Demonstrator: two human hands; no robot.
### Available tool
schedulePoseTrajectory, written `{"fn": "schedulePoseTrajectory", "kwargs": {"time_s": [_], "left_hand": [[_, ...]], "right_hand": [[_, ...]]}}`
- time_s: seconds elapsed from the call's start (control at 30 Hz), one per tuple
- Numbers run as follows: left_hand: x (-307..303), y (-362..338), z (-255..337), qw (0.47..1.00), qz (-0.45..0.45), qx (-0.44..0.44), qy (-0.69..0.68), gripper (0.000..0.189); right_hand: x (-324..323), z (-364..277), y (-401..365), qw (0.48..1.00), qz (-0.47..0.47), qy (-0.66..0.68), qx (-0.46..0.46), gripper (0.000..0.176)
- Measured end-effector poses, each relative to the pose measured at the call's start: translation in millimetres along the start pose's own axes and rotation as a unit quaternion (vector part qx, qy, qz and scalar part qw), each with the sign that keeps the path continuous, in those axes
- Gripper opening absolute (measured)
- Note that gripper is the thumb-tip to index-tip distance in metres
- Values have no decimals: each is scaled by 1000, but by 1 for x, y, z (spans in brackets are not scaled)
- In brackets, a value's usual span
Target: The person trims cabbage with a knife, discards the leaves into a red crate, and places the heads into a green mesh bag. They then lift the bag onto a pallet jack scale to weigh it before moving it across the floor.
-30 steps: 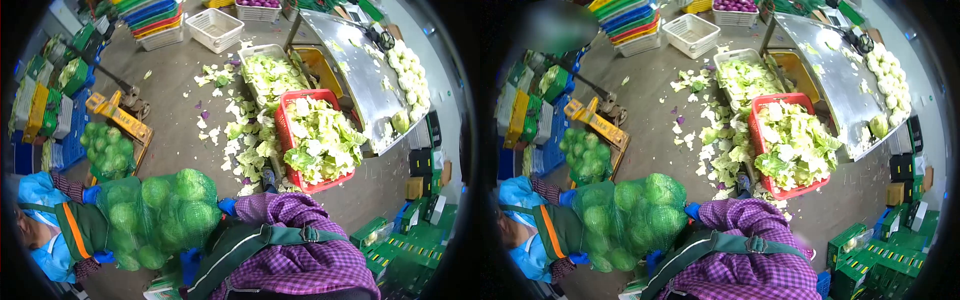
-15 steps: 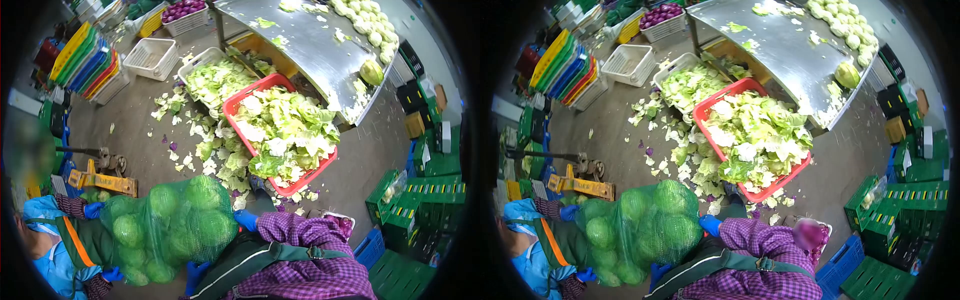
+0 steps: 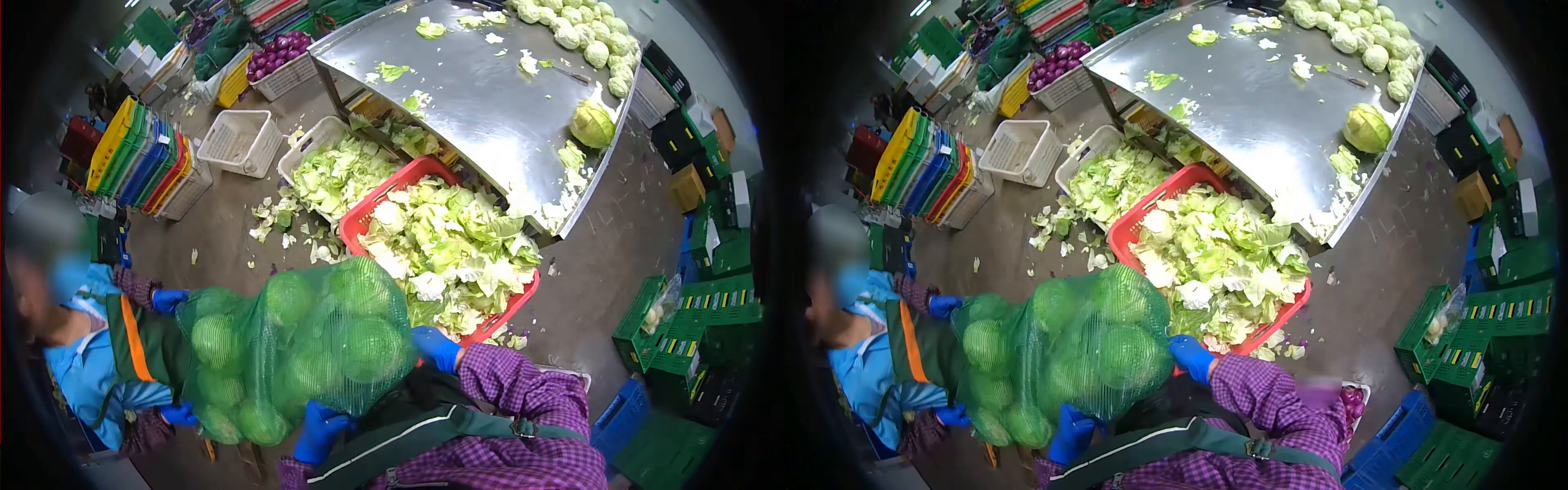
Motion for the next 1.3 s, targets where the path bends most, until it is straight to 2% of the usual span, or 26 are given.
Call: {"fn": "schedulePoseTrajectory", "kwargs": {"time_s": [0.07, 0.13, 0.17, 0.23, 0.33, 0.37, 0.47, 0.57, 0.6, 0.67, 0.7, 0.73, 0.77, 0.8, 0.87, 0.9, 0.93, 0.97, 1.0, 1.03, 1.07, 1.13, 1.2, 1.23, 1.27, 1.3], "left_hand": [[15, 20, 27, 1000, 19, 23, 8, 23], [21, 43, 46, 991, -118, 64, 20, 33], [38, 53, 68, 989, -129, 74, 16, 42], [60, 81, 96, 983, -160, 93, 9, 42], [102, 119, 140, 960, -243, 141, -4, 41], [120, 127, 154, 942, -290, 170, -12, 41], [172, 150, 190, 921, -325, 217, 11, 36], [223, 169, 230, 902, -365, 221, 64, 29], [247, 168, 241, 905, -350, 239, 34, 24], [277, 187, 261, 885, -379, 255, 86, 20], [293, 203, 268, 891, -373, 236, 102, 20], [308, 221, 273, 888, -358, 254, 139, 36], [326, 239, 280, 877, -381, 255, 146, 31], [344, 259, 285, 889, -387, 210, 126, 30], [376, 313, 279, 876, -435, 205, 26, 26], [393, 331, 270, 898, -408, 159, 50, 23], [398, 382, 246, 856, -421, 216, 208, 31], [403, 386, 232, 899, -386, 133, 161, 50], [398, 393, 224, 909, -379, 104, 142, 70], [396, 399, 219, 909, -377, 129, 122, 73], [395, 404, 216, 909, -373, 155, 103, 76], [384, 416, 207, 924, -318, 209, 41, 69], [360, 423, 193, 939, -252, 236, 8, 57], [340, 428, 177, 935, -230, 271, -23, 48], [316, 423, 159, 950, -211, 230, -23, 45], [291, 421, 134, 945, -165, 276, 52, 42]], "right_hand": [[-10, -57, -19, 993, 76, 60, 61, 19], [-32, -62, -18, 998, 53, 19, 41, 20], [-37, -100, -29, 994, 73, 64, 51, 20], [-50, -172, -52, 986, 96, 106, 89, 20], [-89, -197, -40, 977, 136, 157, 49, 20], [-105, -206, -38, 976, 149, 160, 26, 19], [-149, -256, -44, 971, 189, 140, -32, 20], [-195, -293, -48, 952, 240, 146, -123, 19], [-206, -306, -51, 950, 229, 163, -140, 19], [-230, -330, -48, 925, 248, 222, -184, 20], [-247, -335, -42, 914, 258, 234, -210, 19], [-264, -343, -33, 902, 266, 244, -238, 18], [-297, -335, -6, 882, 264, 293, -259, 17], [-324, -330, 18, 860, 259, 340, -278, 17], [-336, -347, 29, 835, 264, 216, -432, 29], [-364, -341, 43, 819, 373, 255, -354, 48], [-356, -350, 32, 805, 383, 252, -376, 57], [-344, -350, 30, 811, 378, 195, -401, 59], [-328, -347, 30, 814, 372, 136, -425, 60], [-303, -341, 35, 804, 384, 78, -447, 67], [-292, -328, 46, 791, 430, -142, -411, 72], [-277, -313, 75, 821, 403, -172, -367, 75], [-282, -301, 103, 812, 394, -198, -383, 71], [-290, -291, 118, 836, 387, -162, -354, 68], [-295, -281, 133, 861, 371, -129, -323, 65], [-296, -271, 141, 866, 344, -120, -343, 61]]}}
Point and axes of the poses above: each hand's wrist, its own y-axis towards the middle knuckle, its own x-axis out of the palm, z = x × y, the point moved 2 cm from there along y, towards the middle knuckle, and after that the axes turned 1 degree about -z, right-handed, at the moved point
